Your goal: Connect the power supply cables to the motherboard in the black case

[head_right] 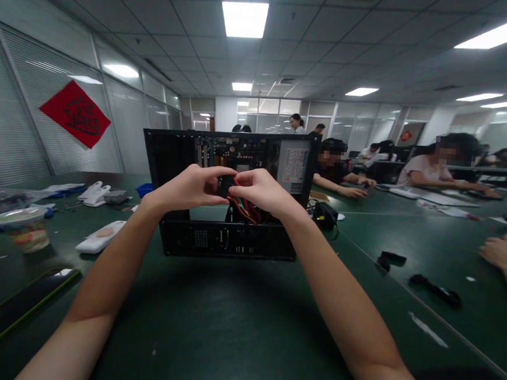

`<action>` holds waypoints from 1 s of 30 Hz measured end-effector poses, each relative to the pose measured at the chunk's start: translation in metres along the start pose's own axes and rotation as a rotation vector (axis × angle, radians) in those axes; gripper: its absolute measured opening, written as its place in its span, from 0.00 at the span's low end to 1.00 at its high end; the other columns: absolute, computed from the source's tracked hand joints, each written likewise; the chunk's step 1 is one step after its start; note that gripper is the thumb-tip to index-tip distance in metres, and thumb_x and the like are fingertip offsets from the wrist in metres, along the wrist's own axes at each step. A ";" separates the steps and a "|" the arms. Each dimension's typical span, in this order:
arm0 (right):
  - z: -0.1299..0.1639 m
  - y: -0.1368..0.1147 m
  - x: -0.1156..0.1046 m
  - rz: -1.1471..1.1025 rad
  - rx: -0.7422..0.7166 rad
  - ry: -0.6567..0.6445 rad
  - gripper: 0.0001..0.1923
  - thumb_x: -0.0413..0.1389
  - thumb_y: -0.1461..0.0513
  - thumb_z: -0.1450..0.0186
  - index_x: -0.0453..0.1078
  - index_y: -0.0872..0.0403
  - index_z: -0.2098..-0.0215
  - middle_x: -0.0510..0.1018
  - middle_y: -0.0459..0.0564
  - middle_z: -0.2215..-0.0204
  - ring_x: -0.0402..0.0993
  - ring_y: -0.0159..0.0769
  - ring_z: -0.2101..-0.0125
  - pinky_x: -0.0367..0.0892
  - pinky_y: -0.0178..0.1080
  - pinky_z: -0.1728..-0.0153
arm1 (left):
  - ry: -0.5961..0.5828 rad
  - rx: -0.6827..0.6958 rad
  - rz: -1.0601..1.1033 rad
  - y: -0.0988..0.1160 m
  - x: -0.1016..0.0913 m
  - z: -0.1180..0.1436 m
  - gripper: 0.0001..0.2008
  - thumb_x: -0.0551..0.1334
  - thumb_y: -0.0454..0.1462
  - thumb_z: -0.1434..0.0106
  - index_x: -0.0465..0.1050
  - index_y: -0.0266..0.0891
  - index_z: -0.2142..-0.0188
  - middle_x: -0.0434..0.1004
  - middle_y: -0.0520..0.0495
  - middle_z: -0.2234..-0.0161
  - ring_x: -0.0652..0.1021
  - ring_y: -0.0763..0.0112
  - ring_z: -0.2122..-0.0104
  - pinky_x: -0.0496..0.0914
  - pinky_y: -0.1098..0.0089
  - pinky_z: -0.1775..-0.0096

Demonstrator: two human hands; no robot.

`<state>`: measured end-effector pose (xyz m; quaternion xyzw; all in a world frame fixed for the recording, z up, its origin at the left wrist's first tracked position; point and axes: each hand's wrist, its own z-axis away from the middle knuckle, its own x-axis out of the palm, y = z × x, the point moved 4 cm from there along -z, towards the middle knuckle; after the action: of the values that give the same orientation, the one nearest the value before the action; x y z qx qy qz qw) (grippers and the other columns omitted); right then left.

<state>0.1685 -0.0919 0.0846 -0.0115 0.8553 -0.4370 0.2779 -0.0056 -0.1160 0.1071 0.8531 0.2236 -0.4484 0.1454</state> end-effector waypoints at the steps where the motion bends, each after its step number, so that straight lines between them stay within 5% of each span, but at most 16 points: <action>1: 0.000 0.000 0.000 0.002 -0.002 0.007 0.10 0.63 0.55 0.44 0.75 0.54 0.73 0.76 0.45 0.76 0.69 0.33 0.74 0.62 0.36 0.72 | 0.002 -0.010 0.024 0.000 0.000 0.000 0.30 0.70 0.41 0.38 0.70 0.35 0.38 0.73 0.56 0.76 0.73 0.74 0.77 0.65 0.73 0.70; 11: 0.000 0.003 -0.001 -0.004 -0.016 0.022 0.10 0.63 0.55 0.42 0.74 0.53 0.73 0.74 0.44 0.76 0.67 0.32 0.73 0.61 0.36 0.71 | 0.018 -0.042 0.121 0.003 -0.001 -0.001 0.30 0.70 0.41 0.39 0.71 0.36 0.39 0.71 0.56 0.76 0.72 0.73 0.76 0.64 0.73 0.71; 24: -0.002 -0.001 0.011 0.050 -0.033 0.088 0.10 0.62 0.58 0.46 0.67 0.54 0.76 0.63 0.39 0.79 0.58 0.28 0.76 0.52 0.35 0.74 | 0.049 -0.048 -0.025 0.002 0.001 -0.003 0.28 0.70 0.43 0.38 0.73 0.35 0.41 0.76 0.53 0.74 0.75 0.72 0.75 0.67 0.73 0.69; 28: -0.001 -0.003 0.009 0.030 -0.041 0.063 0.06 0.61 0.59 0.47 0.71 0.54 0.75 0.68 0.40 0.78 0.62 0.30 0.75 0.55 0.35 0.73 | 0.086 -0.079 -0.241 0.017 -0.024 0.000 0.34 0.71 0.46 0.38 0.67 0.37 0.36 0.80 0.49 0.69 0.79 0.67 0.70 0.70 0.70 0.65; 30: 0.000 -0.004 0.004 0.000 -0.045 0.055 0.06 0.60 0.60 0.47 0.73 0.55 0.73 0.72 0.42 0.76 0.65 0.31 0.73 0.59 0.35 0.70 | 0.129 -0.064 -0.277 0.043 -0.041 0.026 0.31 0.68 0.47 0.35 0.67 0.39 0.36 0.80 0.48 0.67 0.79 0.67 0.69 0.72 0.70 0.64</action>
<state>0.1644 -0.0953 0.0857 -0.0057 0.8724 -0.4176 0.2539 -0.0218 -0.1745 0.1288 0.8360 0.3624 -0.4010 0.0948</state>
